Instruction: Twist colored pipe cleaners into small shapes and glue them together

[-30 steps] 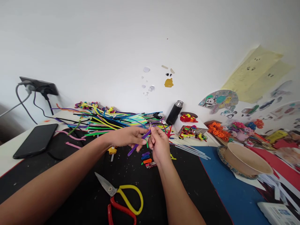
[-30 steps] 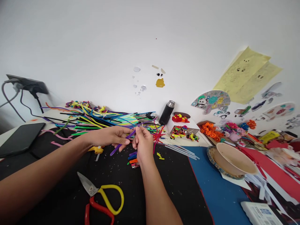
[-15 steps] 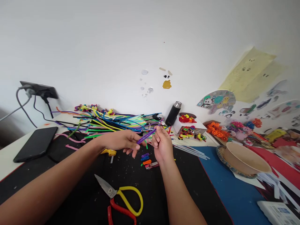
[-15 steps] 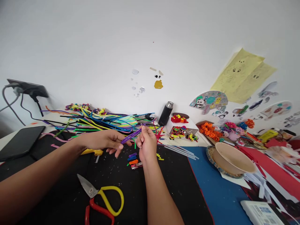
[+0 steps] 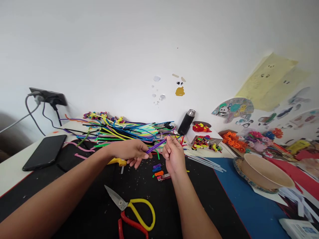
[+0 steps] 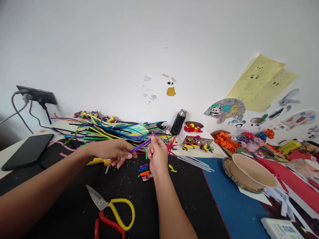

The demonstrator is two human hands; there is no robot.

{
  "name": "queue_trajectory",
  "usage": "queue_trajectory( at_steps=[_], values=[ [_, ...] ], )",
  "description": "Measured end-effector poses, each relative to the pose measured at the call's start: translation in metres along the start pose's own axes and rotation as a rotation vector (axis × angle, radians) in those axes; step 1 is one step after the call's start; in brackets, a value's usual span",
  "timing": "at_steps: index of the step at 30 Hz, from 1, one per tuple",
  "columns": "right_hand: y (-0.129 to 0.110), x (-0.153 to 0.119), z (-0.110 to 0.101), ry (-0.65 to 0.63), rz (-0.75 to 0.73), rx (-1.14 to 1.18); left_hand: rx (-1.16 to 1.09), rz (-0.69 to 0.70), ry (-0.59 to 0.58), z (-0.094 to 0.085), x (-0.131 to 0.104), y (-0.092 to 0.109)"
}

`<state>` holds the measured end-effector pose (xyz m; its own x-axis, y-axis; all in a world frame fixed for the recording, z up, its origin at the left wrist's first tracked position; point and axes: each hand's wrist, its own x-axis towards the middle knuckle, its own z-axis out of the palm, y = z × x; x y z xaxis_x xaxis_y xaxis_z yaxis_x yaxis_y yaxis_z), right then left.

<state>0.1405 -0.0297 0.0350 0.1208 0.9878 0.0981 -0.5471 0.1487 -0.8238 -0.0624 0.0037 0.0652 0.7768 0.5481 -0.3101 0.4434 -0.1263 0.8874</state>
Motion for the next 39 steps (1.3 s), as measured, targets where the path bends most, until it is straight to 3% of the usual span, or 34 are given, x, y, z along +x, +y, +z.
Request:
queue_trajectory(
  at_steps=[11,15,20,26,39],
  values=[
    [-0.003,-0.001,0.002,0.007,-0.003,0.013,-0.057,0.017,-0.094,0.002,0.004,-0.004],
    [-0.003,-0.002,0.003,-0.024,0.003,0.01,-0.063,0.089,-0.114,0.004,0.003,-0.001],
    [-0.002,-0.004,0.004,-0.063,0.056,-0.02,-0.195,0.242,0.032,0.004,0.002,0.003],
    [0.001,-0.006,0.006,-0.104,0.073,-0.053,-0.45,0.215,0.064,0.009,0.007,-0.002],
    [0.006,-0.011,0.011,-0.173,0.125,-0.075,-0.597,0.225,0.149,0.014,0.016,-0.007]
  ],
)
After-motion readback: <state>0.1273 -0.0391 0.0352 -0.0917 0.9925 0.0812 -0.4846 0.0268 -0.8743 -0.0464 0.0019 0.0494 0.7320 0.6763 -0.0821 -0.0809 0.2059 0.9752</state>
